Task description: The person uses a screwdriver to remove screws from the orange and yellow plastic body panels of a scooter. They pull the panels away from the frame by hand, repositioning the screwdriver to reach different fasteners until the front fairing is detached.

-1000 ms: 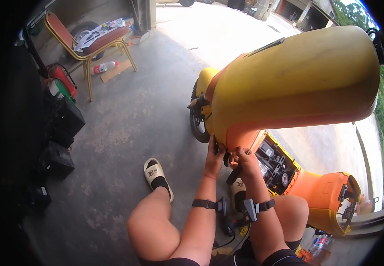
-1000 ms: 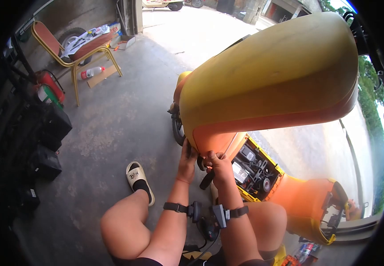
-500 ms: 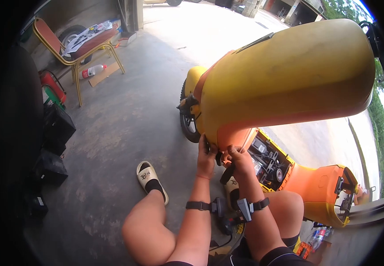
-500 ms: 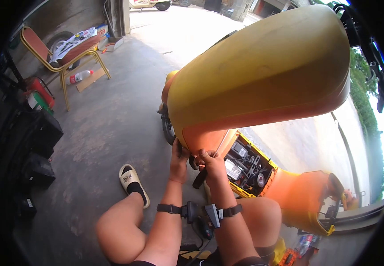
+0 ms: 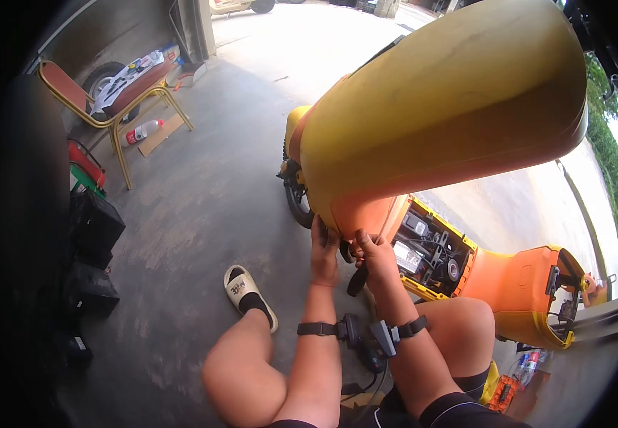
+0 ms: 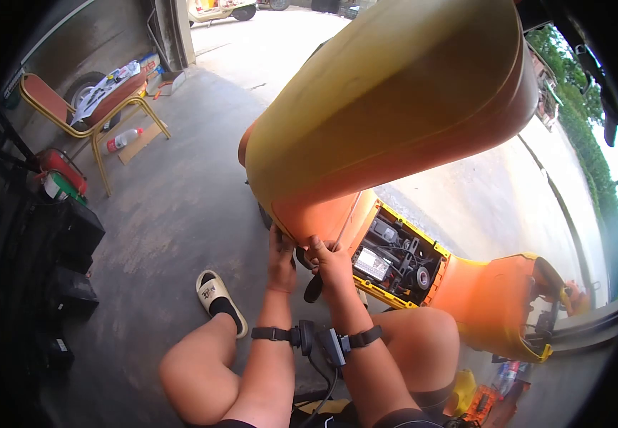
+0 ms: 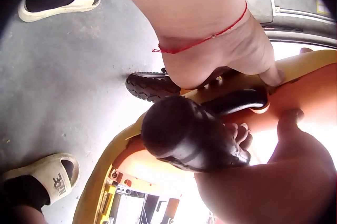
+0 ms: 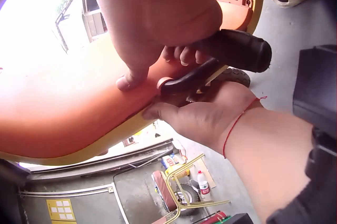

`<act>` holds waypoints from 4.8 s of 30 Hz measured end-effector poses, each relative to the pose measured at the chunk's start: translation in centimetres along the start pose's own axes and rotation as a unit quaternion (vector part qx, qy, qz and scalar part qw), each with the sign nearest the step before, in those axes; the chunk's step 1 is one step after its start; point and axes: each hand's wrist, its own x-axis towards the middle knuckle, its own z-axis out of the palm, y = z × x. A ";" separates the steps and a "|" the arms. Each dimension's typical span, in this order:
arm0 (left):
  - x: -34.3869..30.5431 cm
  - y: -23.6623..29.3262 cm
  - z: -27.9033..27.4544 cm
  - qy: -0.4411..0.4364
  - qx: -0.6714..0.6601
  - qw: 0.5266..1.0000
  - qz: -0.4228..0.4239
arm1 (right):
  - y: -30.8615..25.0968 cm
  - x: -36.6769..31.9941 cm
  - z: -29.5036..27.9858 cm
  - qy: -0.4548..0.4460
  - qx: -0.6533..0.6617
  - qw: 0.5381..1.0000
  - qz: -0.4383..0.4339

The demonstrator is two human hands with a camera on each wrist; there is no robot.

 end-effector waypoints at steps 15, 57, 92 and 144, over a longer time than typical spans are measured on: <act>0.4 -0.8 -0.9 -0.027 0.011 1.000 -0.008 | 1.9 -1.5 -2.5 0.168 0.169 0.970 0.047; 1.8 4.1 1.3 -0.058 0.260 0.959 0.102 | 6.3 -6.8 -6.8 0.046 -0.341 0.898 -0.275; 2.0 2.6 -0.7 -0.027 0.236 0.970 0.056 | -0.6 -17.1 0.1 -0.017 -0.467 0.877 -0.110; 1.2 4.7 2.1 -0.058 0.190 0.979 0.048 | -1.8 -16.9 -0.3 -0.058 -0.454 0.876 -0.153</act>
